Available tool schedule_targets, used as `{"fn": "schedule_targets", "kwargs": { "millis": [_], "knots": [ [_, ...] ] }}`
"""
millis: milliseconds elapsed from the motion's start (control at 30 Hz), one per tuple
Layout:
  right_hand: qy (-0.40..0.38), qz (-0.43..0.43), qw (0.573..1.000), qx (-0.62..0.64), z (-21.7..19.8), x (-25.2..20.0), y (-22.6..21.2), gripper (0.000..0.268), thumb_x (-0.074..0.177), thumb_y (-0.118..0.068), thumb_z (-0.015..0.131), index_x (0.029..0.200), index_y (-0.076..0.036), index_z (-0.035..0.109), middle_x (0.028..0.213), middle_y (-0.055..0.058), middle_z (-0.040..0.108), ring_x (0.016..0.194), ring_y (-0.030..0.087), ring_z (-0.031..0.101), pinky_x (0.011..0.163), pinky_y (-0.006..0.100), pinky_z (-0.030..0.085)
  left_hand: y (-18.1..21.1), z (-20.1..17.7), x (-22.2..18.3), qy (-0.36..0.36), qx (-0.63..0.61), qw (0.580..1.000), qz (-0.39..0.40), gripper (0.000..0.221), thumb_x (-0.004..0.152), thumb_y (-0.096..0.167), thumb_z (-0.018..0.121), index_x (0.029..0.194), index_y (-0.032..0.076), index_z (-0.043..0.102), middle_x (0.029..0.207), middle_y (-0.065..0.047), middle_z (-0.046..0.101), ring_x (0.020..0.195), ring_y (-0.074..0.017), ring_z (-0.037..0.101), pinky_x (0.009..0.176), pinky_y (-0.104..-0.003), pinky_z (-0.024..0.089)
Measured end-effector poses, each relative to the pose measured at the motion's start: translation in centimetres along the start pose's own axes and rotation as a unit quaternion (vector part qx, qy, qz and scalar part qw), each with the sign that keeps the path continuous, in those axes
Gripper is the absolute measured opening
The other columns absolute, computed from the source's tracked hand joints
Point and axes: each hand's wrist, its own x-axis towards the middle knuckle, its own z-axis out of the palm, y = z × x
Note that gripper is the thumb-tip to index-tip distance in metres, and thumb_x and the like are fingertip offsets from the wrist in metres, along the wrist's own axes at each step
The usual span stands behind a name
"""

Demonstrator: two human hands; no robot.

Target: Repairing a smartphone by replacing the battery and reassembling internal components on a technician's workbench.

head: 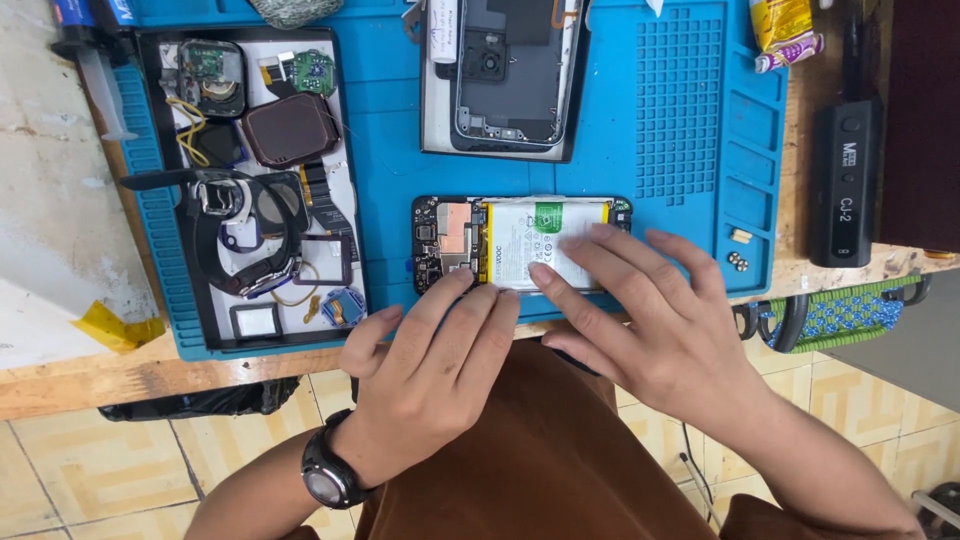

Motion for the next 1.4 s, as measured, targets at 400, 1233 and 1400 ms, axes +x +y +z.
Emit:
{"fn": "schedule_targets", "kwargs": {
  "millis": [400, 1233, 1400],
  "knots": [
    [0.022, -0.048, 0.995, -0.079, 0.3, 0.5, -1.1, 0.051, 0.096, -0.054, 0.057, 0.120, -0.009, 0.061, 0.119, 0.008, 0.065, 0.111, 0.021, 0.062, 0.094, 0.036, 0.043, -0.3, -0.4, 0.7, -0.028, 0.020, 0.999, 0.036, 0.016, 0.099, 0.019, 0.050, 0.094, 0.021, 0.065, 0.102, 0.006, 0.068, 0.108, -0.0066, 0.059, 0.095, -0.027, 0.027],
    [0.012, -0.040, 0.999, 0.026, 1.1, 0.8, 0.1, 0.057, 0.097, -0.049, 0.030, 0.127, -0.006, 0.055, 0.136, 0.013, 0.051, 0.127, 0.026, 0.048, 0.103, 0.042, 0.035, 0.4, -0.5, -0.2, -0.037, 0.004, 0.999, 0.016, 0.017, 0.099, 0.027, 0.059, 0.109, 0.015, 0.067, 0.109, 0.002, 0.067, 0.112, -0.0127, 0.060, 0.098, -0.033, 0.029],
    [-0.039, -0.077, 0.996, 0.039, 1.4, 1.0, 0.4, 0.059, 0.098, -0.050, 0.022, 0.142, -0.014, 0.037, 0.145, 0.014, 0.040, 0.135, 0.028, 0.038, 0.112, 0.046, 0.027, 0.4, -0.3, -0.4, -0.028, 0.039, 0.999, 0.012, 0.018, 0.100, 0.030, 0.054, 0.107, 0.019, 0.067, 0.111, 0.005, 0.067, 0.116, -0.0096, 0.057, 0.102, -0.033, 0.025]
  ]
}}
